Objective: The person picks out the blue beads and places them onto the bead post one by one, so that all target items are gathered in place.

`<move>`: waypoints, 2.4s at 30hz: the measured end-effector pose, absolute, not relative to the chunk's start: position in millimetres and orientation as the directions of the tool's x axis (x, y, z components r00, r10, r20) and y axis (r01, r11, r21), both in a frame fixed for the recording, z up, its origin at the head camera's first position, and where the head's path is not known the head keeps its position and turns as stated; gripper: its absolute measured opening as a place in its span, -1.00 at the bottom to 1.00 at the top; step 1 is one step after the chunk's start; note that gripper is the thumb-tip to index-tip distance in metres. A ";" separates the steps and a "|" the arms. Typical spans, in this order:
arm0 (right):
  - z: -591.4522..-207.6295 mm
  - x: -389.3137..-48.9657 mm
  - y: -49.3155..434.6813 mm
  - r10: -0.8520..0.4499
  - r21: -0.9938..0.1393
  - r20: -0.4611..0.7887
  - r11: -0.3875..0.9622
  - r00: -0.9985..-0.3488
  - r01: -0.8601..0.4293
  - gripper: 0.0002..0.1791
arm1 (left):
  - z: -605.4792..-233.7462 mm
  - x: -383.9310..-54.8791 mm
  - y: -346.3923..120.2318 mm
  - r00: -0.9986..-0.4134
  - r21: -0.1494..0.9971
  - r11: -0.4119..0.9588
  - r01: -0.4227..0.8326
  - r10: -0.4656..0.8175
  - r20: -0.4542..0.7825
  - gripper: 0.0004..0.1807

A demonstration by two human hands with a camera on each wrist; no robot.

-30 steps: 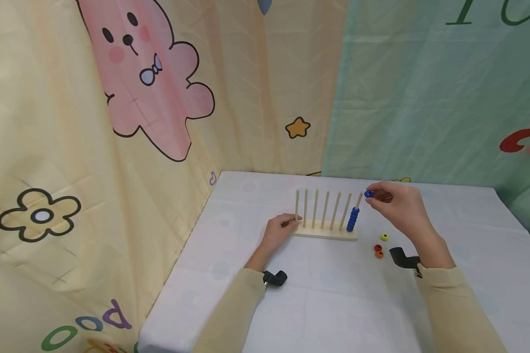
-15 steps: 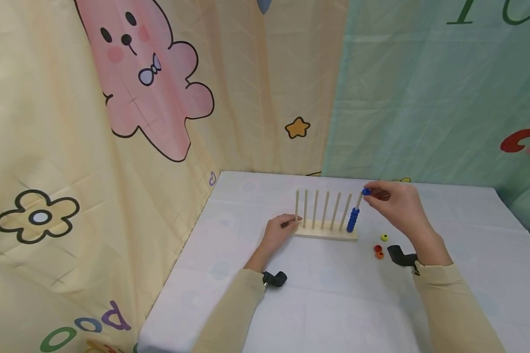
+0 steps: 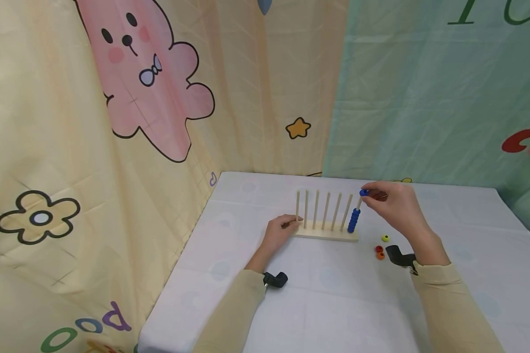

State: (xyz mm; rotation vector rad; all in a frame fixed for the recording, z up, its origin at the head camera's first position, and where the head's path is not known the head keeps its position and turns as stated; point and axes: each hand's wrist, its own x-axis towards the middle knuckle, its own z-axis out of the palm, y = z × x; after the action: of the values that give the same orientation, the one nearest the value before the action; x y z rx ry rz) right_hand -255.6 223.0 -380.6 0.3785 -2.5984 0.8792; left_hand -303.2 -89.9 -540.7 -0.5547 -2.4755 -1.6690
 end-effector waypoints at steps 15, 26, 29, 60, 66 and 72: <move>-382.7 -257.2 221.3 -0.128 -0.534 0.422 0.765 -0.898 -0.360 -0.75 | -542.3 -306.0 -89.3 -0.926 0.870 0.332 0.364 0.229 0.300 -0.80; -386.5 -255.8 219.7 -0.104 -0.551 0.401 0.766 -0.910 -0.331 -0.76 | -543.7 -305.4 -90.0 -0.925 0.869 0.335 0.364 0.235 0.297 -0.80; -387.2 -255.8 219.4 -0.101 -0.554 0.401 0.764 -0.910 -0.329 -0.75 | -544.6 -306.0 -90.3 -0.925 0.867 0.340 0.365 0.236 0.297 -0.79; -398.1 -256.4 221.6 -0.114 -0.552 0.377 0.770 -0.919 -0.322 -0.73 | -541.7 -303.1 -90.0 -0.937 0.875 0.350 0.334 0.224 0.268 -0.80; -399.0 -256.6 221.5 -0.114 -0.552 0.372 0.771 -0.921 -0.318 -0.74 | -541.3 -302.4 -89.6 -0.941 0.881 0.347 0.322 0.219 0.258 -0.80; -400.0 -257.3 221.2 -0.112 -0.555 0.364 0.772 -0.925 -0.312 -0.73 | -540.8 -302.0 -90.1 -0.938 0.881 0.343 0.327 0.229 0.259 -0.80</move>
State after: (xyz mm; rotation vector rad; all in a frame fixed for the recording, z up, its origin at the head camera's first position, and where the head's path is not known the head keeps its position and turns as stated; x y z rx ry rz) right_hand -257.3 221.2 -400.0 0.3263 -2.6556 0.9104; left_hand -302.0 -90.1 -540.8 -0.5189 -2.4997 -1.6728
